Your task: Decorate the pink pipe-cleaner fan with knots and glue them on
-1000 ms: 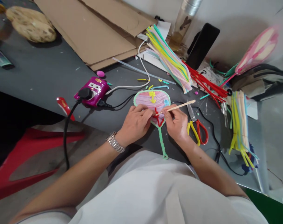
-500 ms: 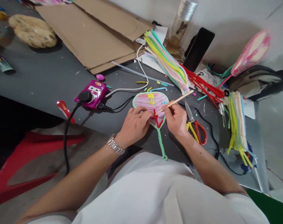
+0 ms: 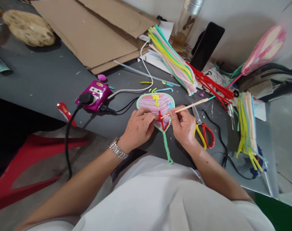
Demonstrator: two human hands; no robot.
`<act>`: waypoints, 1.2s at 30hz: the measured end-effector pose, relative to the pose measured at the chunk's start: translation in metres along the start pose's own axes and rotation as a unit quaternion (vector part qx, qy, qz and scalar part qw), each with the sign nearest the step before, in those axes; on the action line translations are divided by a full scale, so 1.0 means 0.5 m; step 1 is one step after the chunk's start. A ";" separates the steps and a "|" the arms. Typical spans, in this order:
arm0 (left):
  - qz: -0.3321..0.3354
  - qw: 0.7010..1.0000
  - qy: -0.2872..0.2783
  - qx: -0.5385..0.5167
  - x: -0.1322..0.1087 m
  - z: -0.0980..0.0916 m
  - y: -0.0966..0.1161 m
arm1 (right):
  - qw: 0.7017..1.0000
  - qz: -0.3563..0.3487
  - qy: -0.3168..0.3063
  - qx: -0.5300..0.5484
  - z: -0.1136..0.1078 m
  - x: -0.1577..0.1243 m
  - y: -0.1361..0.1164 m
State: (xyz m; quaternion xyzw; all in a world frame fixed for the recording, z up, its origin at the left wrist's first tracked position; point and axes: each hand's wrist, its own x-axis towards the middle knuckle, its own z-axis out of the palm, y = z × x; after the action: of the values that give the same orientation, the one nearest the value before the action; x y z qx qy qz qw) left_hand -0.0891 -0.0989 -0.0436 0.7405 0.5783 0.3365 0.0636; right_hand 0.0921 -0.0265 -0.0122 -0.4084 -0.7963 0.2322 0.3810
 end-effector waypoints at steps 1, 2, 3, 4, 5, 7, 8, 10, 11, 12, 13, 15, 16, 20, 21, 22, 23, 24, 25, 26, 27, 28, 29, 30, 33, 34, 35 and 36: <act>-0.001 1.000 0.004 -0.011 0.001 -0.001 0.000 | 1.000 0.007 0.004 0.002 -0.002 -0.002 0.001; -0.002 1.000 0.007 -0.020 0.001 -0.001 -0.001 | 1.000 0.013 0.006 0.007 -0.003 -0.005 0.001; -0.003 1.000 0.008 -0.026 0.001 -0.001 0.000 | 1.000 0.019 0.007 0.015 -0.005 -0.007 0.002; -0.003 1.000 0.010 -0.029 0.001 -0.002 0.000 | 0.999 0.024 0.007 0.023 -0.006 -0.010 0.002; -0.002 0.999 0.012 -0.030 0.001 -0.002 0.001 | 0.999 0.030 0.006 0.029 -0.008 -0.014 0.001; 0.001 1.000 0.016 -0.027 0.001 -0.004 0.003 | 0.998 0.048 0.005 0.042 -0.015 -0.020 0.000; 0.004 1.000 0.015 -0.025 0.002 -0.007 0.003 | 0.997 0.061 0.003 0.049 -0.020 -0.023 -0.001; 0.011 1.000 0.005 -0.021 0.008 -0.015 0.002 | 0.994 0.095 -0.008 0.060 -0.035 -0.030 0.000; 0.015 1.000 -0.003 -0.018 0.014 -0.020 -0.001 | 0.992 0.115 -0.021 0.058 -0.044 -0.033 0.003; 0.020 1.000 -0.012 -0.014 0.022 -0.026 -0.006 | 0.989 0.133 -0.037 0.048 -0.053 -0.036 0.009; 0.024 0.999 -0.021 -0.009 0.031 -0.031 -0.012 | 0.987 0.147 -0.056 0.030 -0.061 -0.038 0.016; 0.027 0.999 -0.034 0.004 0.055 -0.040 -0.029 | 0.984 0.158 -0.086 -0.023 -0.075 -0.042 0.035; 0.026 0.999 -0.039 0.010 0.067 -0.043 -0.038 | 0.983 0.152 -0.091 -0.055 -0.079 -0.044 0.044; 0.027 0.999 -0.045 0.016 0.108 -0.043 -0.065 | 0.974 0.085 -0.057 -0.202 -0.079 -0.060 0.045; 0.030 0.998 -0.046 0.014 0.114 -0.042 -0.068 | 0.970 0.068 -0.065 -0.225 -0.075 -0.068 0.034; 0.034 0.998 -0.048 0.009 0.117 -0.042 -0.068 | 0.965 0.055 -0.091 -0.238 -0.069 -0.078 0.019; 0.041 0.998 -0.051 0.001 0.119 -0.043 -0.067 | 0.961 0.046 -0.132 -0.239 -0.062 -0.088 0.002; 0.049 0.997 -0.056 -0.010 0.119 -0.044 -0.065 | 0.954 0.042 -0.181 -0.234 -0.055 -0.098 -0.015; 0.058 0.996 -0.061 -0.021 0.118 -0.047 -0.062 | 0.945 0.045 -0.222 -0.238 -0.048 -0.107 -0.031; 0.066 0.995 -0.065 -0.031 0.117 -0.050 -0.059 | 0.936 0.051 -0.251 -0.244 -0.042 -0.113 -0.044; 0.075 0.994 -0.069 -0.039 0.117 -0.055 -0.054 | 0.928 0.059 -0.268 -0.252 -0.038 -0.116 -0.053; 0.083 0.993 -0.073 -0.044 0.118 -0.060 -0.050 | 0.923 0.068 -0.273 -0.261 -0.037 -0.117 -0.058; 0.093 0.991 -0.079 -0.047 0.120 -0.067 -0.046 | 0.922 0.075 -0.269 -0.267 -0.039 -0.115 -0.060; 0.103 0.989 -0.088 -0.049 0.123 -0.074 -0.041 | 0.924 0.079 -0.257 -0.271 -0.045 -0.112 -0.059; 0.133 0.982 -0.124 -0.049 0.142 -0.098 -0.023 | 0.940 0.081 -0.203 -0.263 -0.084 -0.097 -0.049; 0.140 0.979 -0.137 -0.050 0.150 -0.106 -0.015 | 0.946 0.078 -0.190 -0.250 -0.102 -0.093 -0.045; 0.146 0.976 -0.150 -0.052 0.159 -0.114 -0.006 | 0.953 0.074 -0.182 -0.230 -0.121 -0.088 -0.042; 0.149 0.973 -0.166 -0.056 0.168 -0.121 0.003 | 0.960 0.070 -0.179 -0.205 -0.141 -0.084 -0.039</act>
State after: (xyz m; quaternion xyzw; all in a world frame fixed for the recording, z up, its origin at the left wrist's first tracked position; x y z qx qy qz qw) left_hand -0.1135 -0.0418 0.0390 0.8590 0.4233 0.2465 0.1491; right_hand 0.1547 -0.0681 0.0258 -0.4845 -0.8513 0.1590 0.1234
